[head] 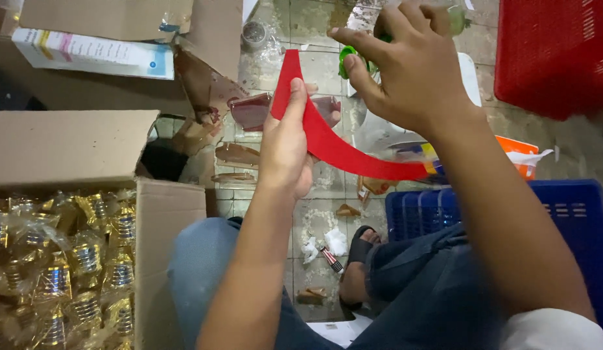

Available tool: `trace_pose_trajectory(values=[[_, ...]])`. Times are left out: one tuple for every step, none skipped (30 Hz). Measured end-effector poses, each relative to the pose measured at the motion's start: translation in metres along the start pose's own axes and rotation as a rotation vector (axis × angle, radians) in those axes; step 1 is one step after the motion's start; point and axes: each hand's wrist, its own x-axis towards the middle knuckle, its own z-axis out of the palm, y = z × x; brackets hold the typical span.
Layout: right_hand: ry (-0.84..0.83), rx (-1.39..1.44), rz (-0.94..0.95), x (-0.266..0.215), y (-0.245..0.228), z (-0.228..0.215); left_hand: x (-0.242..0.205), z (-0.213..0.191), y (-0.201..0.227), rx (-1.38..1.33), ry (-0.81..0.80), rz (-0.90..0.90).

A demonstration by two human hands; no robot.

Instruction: Cleaning red plastic trophy components with a cloth and assembling them onto bases.

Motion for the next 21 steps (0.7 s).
trace_pose_trajectory(values=[[-0.001, 0.002, -0.002, 0.001, -0.001, -0.001, -0.002, 0.002, 0.002, -0.002, 0.003, 0.000], [-0.006, 0.007, 0.000, 0.001, -0.002, -0.002, -0.004, 0.004, 0.004, 0.008, 0.013, -0.012], [-0.011, 0.011, 0.002, 0.001, -0.002, -0.004, -0.006, 0.006, 0.006, 0.019, 0.023, -0.024], [-0.010, 0.011, 0.001, 0.002, -0.002, -0.004, -0.006, 0.005, 0.006, 0.018, 0.023, -0.024], [-0.011, -0.019, -0.005, 0.002, -0.001, -0.005, -0.005, 0.005, 0.006, 0.019, 0.020, -0.021], [-0.012, -0.048, -0.011, 0.001, -0.001, -0.006, -0.006, 0.005, 0.005, 0.021, 0.019, -0.019], [-0.012, -0.048, -0.012, 0.000, 0.000, -0.006, -0.006, 0.005, 0.005, 0.020, 0.019, -0.019], [-0.015, -0.018, -0.006, 0.000, 0.001, -0.006, -0.006, 0.005, 0.006, 0.019, 0.016, -0.016], [-0.018, 0.013, 0.000, -0.001, 0.002, -0.006, -0.006, 0.005, 0.006, 0.018, 0.014, -0.013], [-0.018, 0.014, 0.000, -0.003, 0.004, -0.005, -0.006, 0.005, 0.006, 0.018, 0.014, -0.013], [-0.043, 0.192, 0.087, -0.004, 0.006, -0.005, -0.005, 0.004, 0.006, 0.006, 0.010, -0.008], [-0.068, 0.373, 0.175, -0.007, 0.008, -0.004, -0.004, 0.003, 0.005, -0.007, 0.009, -0.006], [-0.071, 0.376, 0.176, -0.025, 0.024, 0.012, -0.005, 0.002, 0.006, -0.006, 0.012, -0.008], [-0.009, 0.651, 0.307, -0.042, 0.041, 0.028, -0.005, 0.001, 0.008, 0.011, 0.018, 0.003], [0.052, 0.929, 0.437, -0.060, 0.057, 0.045, -0.005, 0.000, 0.010, 0.029, 0.023, 0.013], [0.048, 0.935, 0.441, -0.071, 0.061, 0.040, -0.006, 0.000, 0.013, 0.031, 0.029, 0.009], [0.117, 1.225, 0.560, -0.082, 0.066, 0.035, -0.006, 0.001, 0.015, 0.006, 0.049, 0.018], [0.183, 1.515, 0.683, -0.094, 0.069, 0.031, -0.007, 0.000, 0.017, -0.016, 0.071, 0.023], [0.180, 1.522, 0.693, -0.101, 0.067, 0.029, -0.005, -0.002, 0.019, -0.011, 0.080, 0.016], [0.276, 1.459, 0.702, -0.110, 0.064, 0.026, -0.004, -0.005, 0.020, -0.039, 0.085, 0.048], [0.370, 1.394, 0.712, -0.119, 0.062, 0.024, -0.002, -0.007, 0.020, -0.066, 0.089, 0.080]])
